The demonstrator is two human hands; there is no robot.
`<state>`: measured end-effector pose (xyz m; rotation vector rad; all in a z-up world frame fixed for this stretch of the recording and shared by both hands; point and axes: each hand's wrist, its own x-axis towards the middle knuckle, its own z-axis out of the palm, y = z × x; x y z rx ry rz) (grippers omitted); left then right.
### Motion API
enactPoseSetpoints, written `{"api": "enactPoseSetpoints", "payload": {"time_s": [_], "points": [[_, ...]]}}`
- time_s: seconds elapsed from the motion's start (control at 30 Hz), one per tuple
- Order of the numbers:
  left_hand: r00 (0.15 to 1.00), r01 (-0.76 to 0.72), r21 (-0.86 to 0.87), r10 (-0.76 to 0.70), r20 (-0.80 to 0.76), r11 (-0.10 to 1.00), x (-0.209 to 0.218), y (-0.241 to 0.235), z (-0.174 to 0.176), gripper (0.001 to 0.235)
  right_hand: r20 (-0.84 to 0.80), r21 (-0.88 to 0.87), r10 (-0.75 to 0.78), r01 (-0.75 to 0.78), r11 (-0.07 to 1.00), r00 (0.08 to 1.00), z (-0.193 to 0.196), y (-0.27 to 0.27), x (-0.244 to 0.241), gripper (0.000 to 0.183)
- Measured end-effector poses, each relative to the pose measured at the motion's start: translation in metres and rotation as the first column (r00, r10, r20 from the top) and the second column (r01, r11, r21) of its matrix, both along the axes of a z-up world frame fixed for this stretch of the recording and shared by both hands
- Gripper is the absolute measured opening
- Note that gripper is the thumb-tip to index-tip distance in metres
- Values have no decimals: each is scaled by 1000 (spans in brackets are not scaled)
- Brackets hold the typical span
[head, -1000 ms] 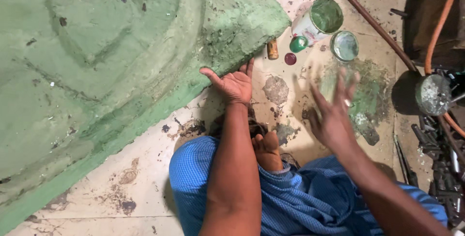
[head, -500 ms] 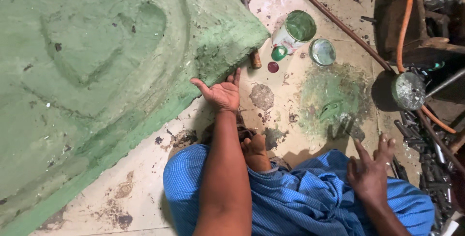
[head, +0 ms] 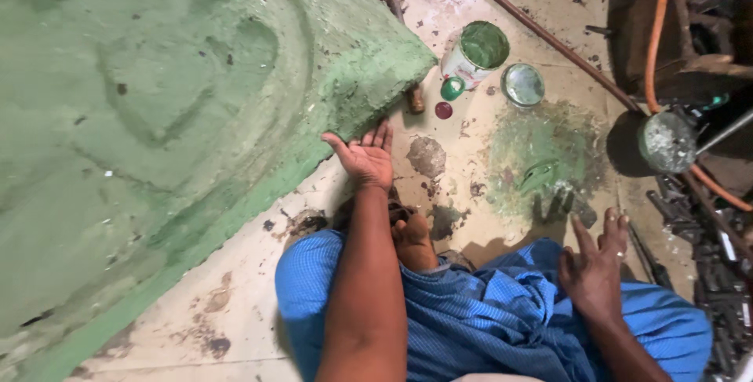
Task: The person sits on the floor and uses their hands to apply and smooth a green plaster-like substance onto a wall. They repeatedly scoop material from a nearby container and spread it along the lower section of the wall.
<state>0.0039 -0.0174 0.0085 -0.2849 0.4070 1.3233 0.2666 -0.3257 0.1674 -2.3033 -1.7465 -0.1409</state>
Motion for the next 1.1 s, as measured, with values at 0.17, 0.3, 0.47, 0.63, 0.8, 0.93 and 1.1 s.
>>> {"api": "enactPoseSetpoints", "payload": {"time_s": [0.17,0.3,0.47,0.63,0.8,0.93,1.1], "points": [[941,204,-156,-238,-241,966,-17,-26,7,122,-54,115,-84,89,989,995,-16,-6,23,70],[749,474,-100,-461,-477,875,-30,-65,22,98,-184,205,-167,204,957,969,-47,-7,76,63],[627,488,51,-310,-715,871,-82,-113,86,55,-254,-61,-252,244,968,934,-83,8,129,58],[734,365,148,-186,-654,919,-100,-133,140,52,-324,-48,-60,47,998,944,-116,47,149,65],[615,449,69,-252,-747,891,-90,-130,131,47,-253,-203,-172,122,972,952,-144,90,165,60],[469,516,-32,-314,-825,856,-72,-118,116,46,-213,-240,-90,37,970,973,-152,99,168,57],[176,606,-191,-363,-915,772,-56,-105,105,38,-212,-170,53,-90,981,976,-166,92,160,60]]}}
